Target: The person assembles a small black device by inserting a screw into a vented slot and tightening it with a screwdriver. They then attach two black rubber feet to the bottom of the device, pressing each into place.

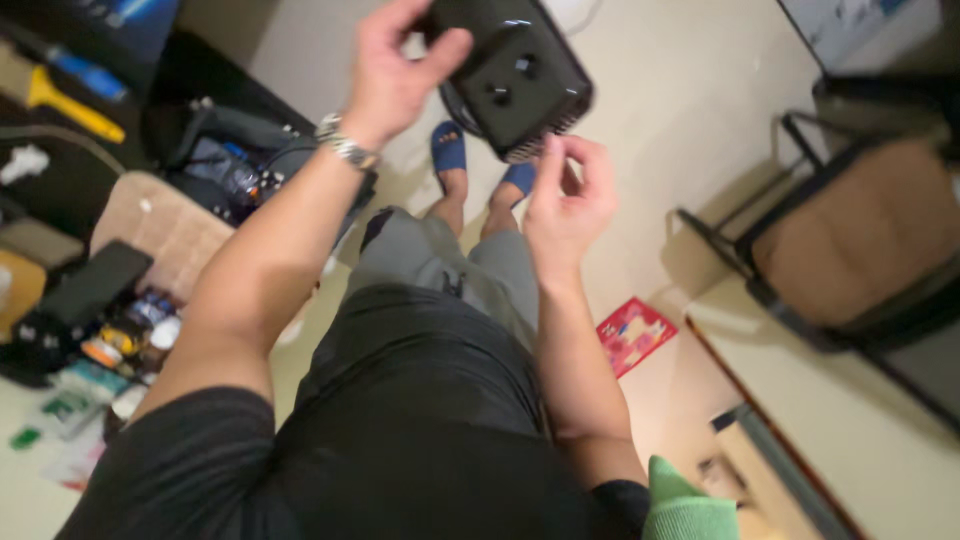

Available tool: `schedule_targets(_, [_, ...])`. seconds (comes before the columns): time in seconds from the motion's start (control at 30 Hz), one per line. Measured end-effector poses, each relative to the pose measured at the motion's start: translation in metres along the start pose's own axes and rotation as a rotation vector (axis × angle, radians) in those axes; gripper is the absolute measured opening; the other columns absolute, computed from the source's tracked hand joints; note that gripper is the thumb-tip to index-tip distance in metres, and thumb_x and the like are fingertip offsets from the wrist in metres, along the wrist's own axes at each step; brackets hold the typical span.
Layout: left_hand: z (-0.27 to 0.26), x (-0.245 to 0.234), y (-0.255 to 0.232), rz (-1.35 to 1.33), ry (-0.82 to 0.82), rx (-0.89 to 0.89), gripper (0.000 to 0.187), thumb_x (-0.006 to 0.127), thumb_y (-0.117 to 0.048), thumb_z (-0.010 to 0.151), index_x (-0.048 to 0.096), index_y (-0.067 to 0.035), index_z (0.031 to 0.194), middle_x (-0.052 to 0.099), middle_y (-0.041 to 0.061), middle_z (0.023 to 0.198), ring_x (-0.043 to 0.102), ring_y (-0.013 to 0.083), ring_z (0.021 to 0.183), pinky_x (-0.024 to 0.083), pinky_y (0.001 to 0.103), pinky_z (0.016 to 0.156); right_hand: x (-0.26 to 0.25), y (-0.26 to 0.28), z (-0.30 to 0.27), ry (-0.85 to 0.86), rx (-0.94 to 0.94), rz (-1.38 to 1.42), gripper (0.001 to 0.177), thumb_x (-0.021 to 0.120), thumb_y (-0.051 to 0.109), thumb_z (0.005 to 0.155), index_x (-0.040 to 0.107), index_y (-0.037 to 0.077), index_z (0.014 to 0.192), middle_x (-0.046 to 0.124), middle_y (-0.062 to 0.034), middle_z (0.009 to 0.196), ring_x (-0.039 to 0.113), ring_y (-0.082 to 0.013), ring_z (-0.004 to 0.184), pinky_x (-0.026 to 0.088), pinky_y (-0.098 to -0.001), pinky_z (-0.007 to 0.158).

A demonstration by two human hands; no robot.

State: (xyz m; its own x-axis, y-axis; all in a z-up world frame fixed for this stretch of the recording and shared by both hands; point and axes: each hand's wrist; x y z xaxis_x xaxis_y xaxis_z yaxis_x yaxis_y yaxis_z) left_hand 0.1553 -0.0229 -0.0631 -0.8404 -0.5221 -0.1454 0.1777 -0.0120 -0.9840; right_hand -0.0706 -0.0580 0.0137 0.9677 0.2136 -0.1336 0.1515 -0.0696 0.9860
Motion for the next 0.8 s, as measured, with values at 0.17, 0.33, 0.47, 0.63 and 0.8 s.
schedule_targets(0.17, [0.0,-0.003,-0.012,-0.042,0.006,-0.017,0.024,0.082,-0.017,0.101,0.071,0.0,0.114,0.073,0.002,0.101,0.065,0.0105,0.094,0.056,0.03,0.089,0.006,-0.007,0.001,-0.022,0.029,0.098,0.004,0.065,-0.003,0.104,0.065,-0.004,0.107,0.063,-0.0055,0.104,0.062,-0.0118,0.097,0.058,-0.0264,0.081])
schedule_targets(0.33, [0.0,-0.006,-0.012,-0.06,0.025,0.006,0.025,0.083,-0.019,0.104,0.071,0.001,0.113,0.071,0.003,0.099,0.062,0.0109,0.092,0.053,0.029,0.088,0.007,-0.009,-0.002,-0.001,-0.077,0.122,0.006,0.063,-0.003,0.104,0.061,-0.004,0.109,0.06,-0.0051,0.109,0.062,-0.0116,0.105,0.061,-0.0281,0.093])
schedule_targets(0.47, [-0.003,-0.007,-0.012,-0.073,0.041,0.004,0.028,0.083,-0.021,0.102,0.07,0.001,0.114,0.069,0.001,0.1,0.061,0.01,0.092,0.053,0.026,0.083,0.007,-0.007,0.004,-0.018,-0.023,0.081,0.004,0.064,-0.001,0.105,0.063,-0.005,0.107,0.062,-0.0052,0.106,0.063,-0.0119,0.1,0.06,-0.0281,0.088])
schedule_targets(0.63, [-0.002,-0.007,-0.01,-0.123,0.045,-0.023,0.029,0.085,-0.023,0.104,0.07,0.001,0.111,0.068,0.0,0.1,0.06,0.0103,0.094,0.054,0.027,0.085,0.008,-0.001,0.0,0.003,-0.09,0.024,0.006,0.064,0.001,0.104,0.062,-0.004,0.108,0.061,-0.0046,0.106,0.063,-0.0117,0.102,0.06,-0.0306,0.096])
schedule_targets(0.8, [0.0,-0.008,-0.014,-0.137,0.051,-0.023,0.031,0.084,-0.025,0.103,0.07,0.001,0.116,0.068,0.0,0.103,0.059,0.0098,0.097,0.054,0.027,0.086,0.006,-0.004,0.001,0.005,-0.103,-0.227,0.006,0.066,0.003,0.107,0.066,-0.002,0.103,0.065,-0.0059,0.099,0.065,-0.0127,0.092,0.058,-0.0308,0.087])
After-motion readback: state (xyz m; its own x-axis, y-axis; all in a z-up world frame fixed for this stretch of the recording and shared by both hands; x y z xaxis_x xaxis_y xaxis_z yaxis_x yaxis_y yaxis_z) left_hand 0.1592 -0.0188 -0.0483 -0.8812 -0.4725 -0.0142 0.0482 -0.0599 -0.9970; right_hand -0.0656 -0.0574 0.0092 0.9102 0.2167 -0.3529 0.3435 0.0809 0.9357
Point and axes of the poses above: each hand's wrist, its own z-axis towards the middle knuckle, its own x-axis out of the palm, y = z × x
